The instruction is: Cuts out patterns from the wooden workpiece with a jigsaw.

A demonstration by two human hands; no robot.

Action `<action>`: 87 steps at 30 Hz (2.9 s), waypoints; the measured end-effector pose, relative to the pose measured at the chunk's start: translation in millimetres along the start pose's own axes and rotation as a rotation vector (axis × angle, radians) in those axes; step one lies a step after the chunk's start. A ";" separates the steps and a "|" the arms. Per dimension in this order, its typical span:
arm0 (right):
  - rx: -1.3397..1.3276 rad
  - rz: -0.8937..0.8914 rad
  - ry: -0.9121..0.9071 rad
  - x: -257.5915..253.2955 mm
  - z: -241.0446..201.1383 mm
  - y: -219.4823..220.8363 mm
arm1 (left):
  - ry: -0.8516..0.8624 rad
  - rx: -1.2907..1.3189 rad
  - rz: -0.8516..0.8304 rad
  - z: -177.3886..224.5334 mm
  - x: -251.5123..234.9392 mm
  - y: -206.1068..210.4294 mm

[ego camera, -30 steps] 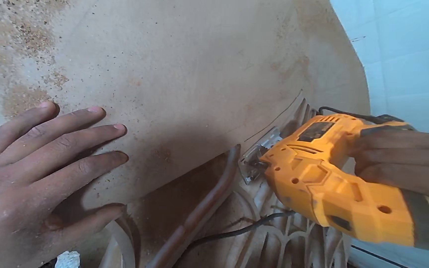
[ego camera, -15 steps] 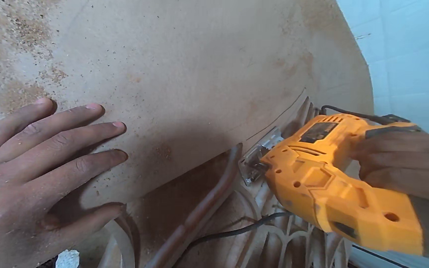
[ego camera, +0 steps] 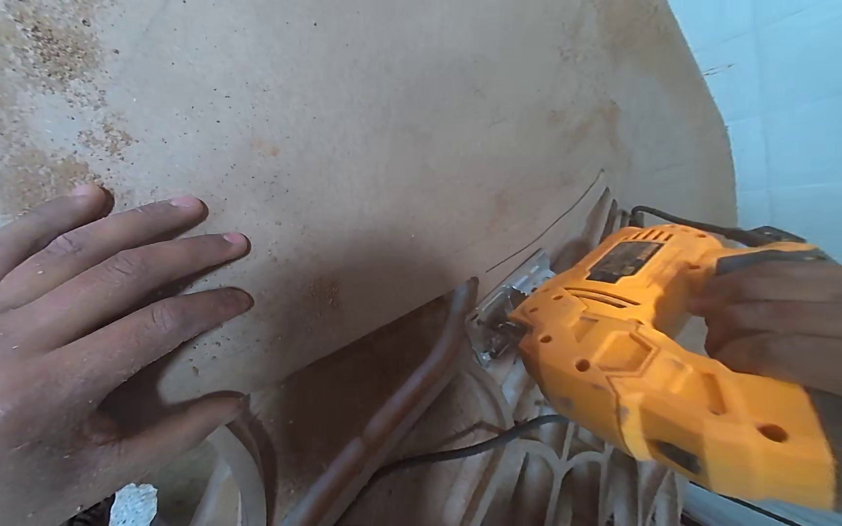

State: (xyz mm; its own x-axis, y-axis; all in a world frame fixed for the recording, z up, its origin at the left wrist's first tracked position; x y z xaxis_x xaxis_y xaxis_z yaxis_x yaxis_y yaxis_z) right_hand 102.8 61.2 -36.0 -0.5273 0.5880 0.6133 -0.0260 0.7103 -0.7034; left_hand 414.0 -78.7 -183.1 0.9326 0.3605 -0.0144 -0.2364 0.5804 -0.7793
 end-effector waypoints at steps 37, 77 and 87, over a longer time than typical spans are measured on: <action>-0.003 0.068 -0.080 17.7 5.2 19.4 | 0.003 -0.010 0.004 -2.7 2.8 1.4; -0.573 0.221 0.933 50.1 -22.8 44.5 | 0.096 -0.014 0.012 1.1 8.7 -10.5; -0.807 0.319 1.161 56.7 -39.9 58.9 | 0.154 0.087 -0.064 -5.1 1.8 -10.6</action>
State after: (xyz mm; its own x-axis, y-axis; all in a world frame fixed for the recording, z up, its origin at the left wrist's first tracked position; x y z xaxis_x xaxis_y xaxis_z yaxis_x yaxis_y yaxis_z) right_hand 105.3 151.9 -28.4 0.5636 0.4575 0.6878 0.6417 0.2818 -0.7133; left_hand 419.6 -87.9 -178.1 0.9756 0.2088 -0.0676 -0.1918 0.6615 -0.7250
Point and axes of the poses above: each hand's wrist, its own x-axis away from the middle knuckle, its own y-axis out of the palm, z = x × y, the point moved 9 cm from there along -x, towards the middle knuckle, and after that the axes turned 14 degrees about -z, right-handed, at the moved point
